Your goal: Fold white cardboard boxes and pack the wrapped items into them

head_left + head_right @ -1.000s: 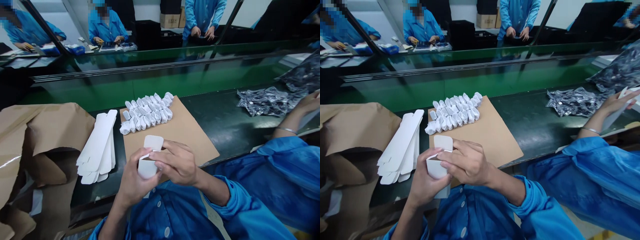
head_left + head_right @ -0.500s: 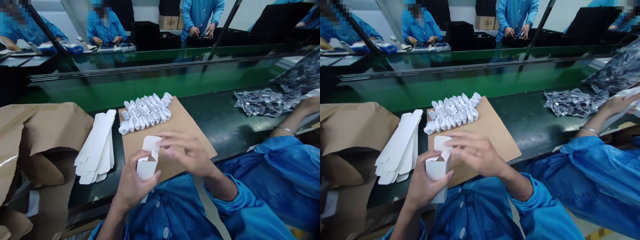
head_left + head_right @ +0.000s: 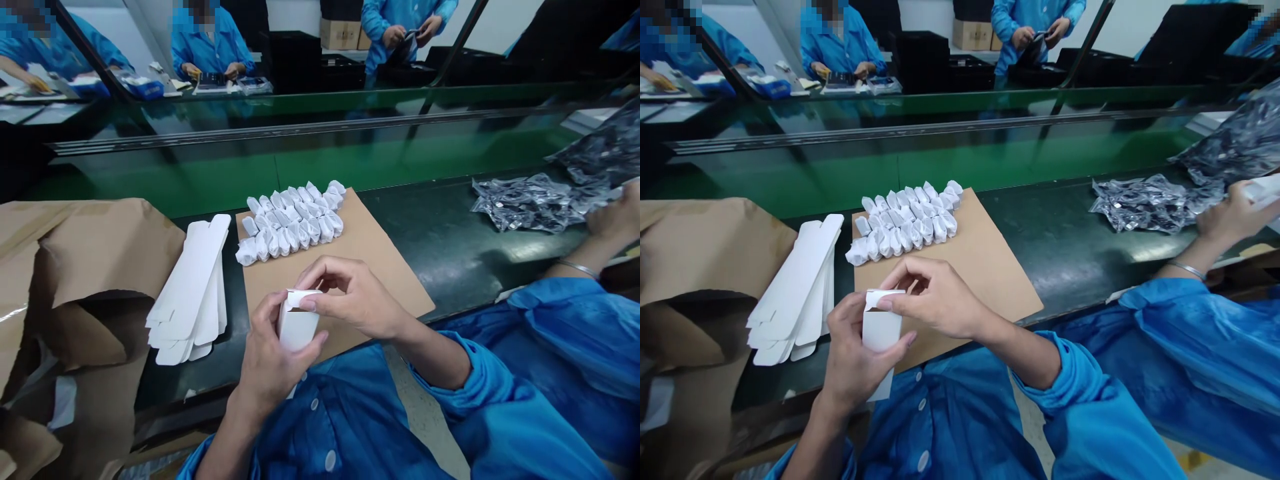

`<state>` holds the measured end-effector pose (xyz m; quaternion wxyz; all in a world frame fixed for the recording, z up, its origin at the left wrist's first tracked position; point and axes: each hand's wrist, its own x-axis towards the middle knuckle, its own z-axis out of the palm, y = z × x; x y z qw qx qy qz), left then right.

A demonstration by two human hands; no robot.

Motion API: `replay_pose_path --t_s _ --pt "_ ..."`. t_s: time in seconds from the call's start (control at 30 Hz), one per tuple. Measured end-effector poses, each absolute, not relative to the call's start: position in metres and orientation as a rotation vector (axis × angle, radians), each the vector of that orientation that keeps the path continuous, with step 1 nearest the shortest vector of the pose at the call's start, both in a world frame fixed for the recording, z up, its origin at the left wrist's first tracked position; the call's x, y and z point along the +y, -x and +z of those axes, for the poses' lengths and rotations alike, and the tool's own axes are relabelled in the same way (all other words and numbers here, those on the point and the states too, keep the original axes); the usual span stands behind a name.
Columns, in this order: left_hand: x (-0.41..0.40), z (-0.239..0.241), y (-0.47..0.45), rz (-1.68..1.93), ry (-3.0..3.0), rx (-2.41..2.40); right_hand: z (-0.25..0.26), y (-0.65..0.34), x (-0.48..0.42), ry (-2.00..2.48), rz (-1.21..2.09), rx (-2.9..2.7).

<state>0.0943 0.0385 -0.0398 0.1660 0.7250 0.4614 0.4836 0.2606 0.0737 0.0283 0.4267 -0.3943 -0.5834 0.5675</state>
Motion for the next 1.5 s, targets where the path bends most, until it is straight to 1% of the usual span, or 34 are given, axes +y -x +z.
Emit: replay_pose_path --t_s 0.1,0.23,0.33,0.4,0.5,0.57,0.63,0.73,0.83,0.9,0.93,0.97,1.0,1.03,1.1,1.17,1.27,1.37,1.5 --pt "0.037 -0.041 -0.094 1.327 -2.016 1.320 0.028 -0.261 0.072 0.972 1.299 -1.532" --pt "0.037 -0.038 -0.092 1.121 -2.079 1.467 0.023 -0.263 0.069 0.927 1.197 -1.601" --pt "0.037 -0.034 -0.089 1.102 -2.139 1.534 0.017 -0.262 0.065 0.831 1.091 -1.688" --pt "0.037 -0.032 -0.088 1.099 -2.143 1.527 0.010 -0.259 0.062 0.752 0.919 -1.779" --pt "0.033 -0.033 -0.085 0.997 -2.138 1.497 -0.005 -0.254 0.057 0.709 0.583 -1.871" --pt "0.032 -0.037 -0.084 0.973 -2.094 1.485 -0.015 -0.250 0.052 0.725 0.491 -1.877" --pt "0.033 -0.040 -0.085 1.055 -1.971 1.528 -0.025 -0.247 0.046 0.768 0.616 -1.837" --pt "0.044 -0.043 -0.087 1.366 -1.576 1.717 -0.037 -0.244 0.035 1.002 0.956 -1.697" --pt "0.060 -0.045 -0.085 1.519 -1.233 1.726 -0.045 -0.245 0.031 1.220 1.134 -1.815" --pt "0.067 -0.048 -0.081 1.552 -1.350 1.653 -0.043 -0.255 0.042 1.246 1.216 -1.937" --pt "0.068 -0.050 -0.078 1.557 -1.542 1.625 -0.040 -0.262 0.052 1.218 1.272 -1.984" --pt "0.069 -0.052 -0.075 1.514 -1.807 1.579 -0.036 -0.272 0.064 1.169 1.340 -2.046" --pt "0.069 -0.054 -0.073 1.393 -2.106 1.505 -0.030 -0.283 0.078 1.118 1.397 -2.131" --pt "0.069 -0.057 -0.072 1.196 -2.386 1.403 -0.024 -0.295 0.094 1.092 1.412 -2.230" --pt "0.068 -0.063 -0.072 0.721 -2.723 1.175 -0.013 -0.317 0.126 1.232 1.283 -2.312" --pt "0.069 -0.066 -0.075 0.441 -2.789 1.133 -0.009 -0.335 0.158 1.483 1.050 -2.220" --pt "0.071 -0.066 -0.081 0.428 -2.800 1.240 -0.018 -0.351 0.197 1.709 0.827 -2.071" --pt "0.073 -0.065 -0.084 0.444 -2.839 1.215 -0.038 -0.355 0.225 1.805 0.749 -2.053" --pt "0.075 -0.068 -0.082 0.341 -2.844 1.148 -0.050 -0.362 0.234 1.899 0.589 -2.035"
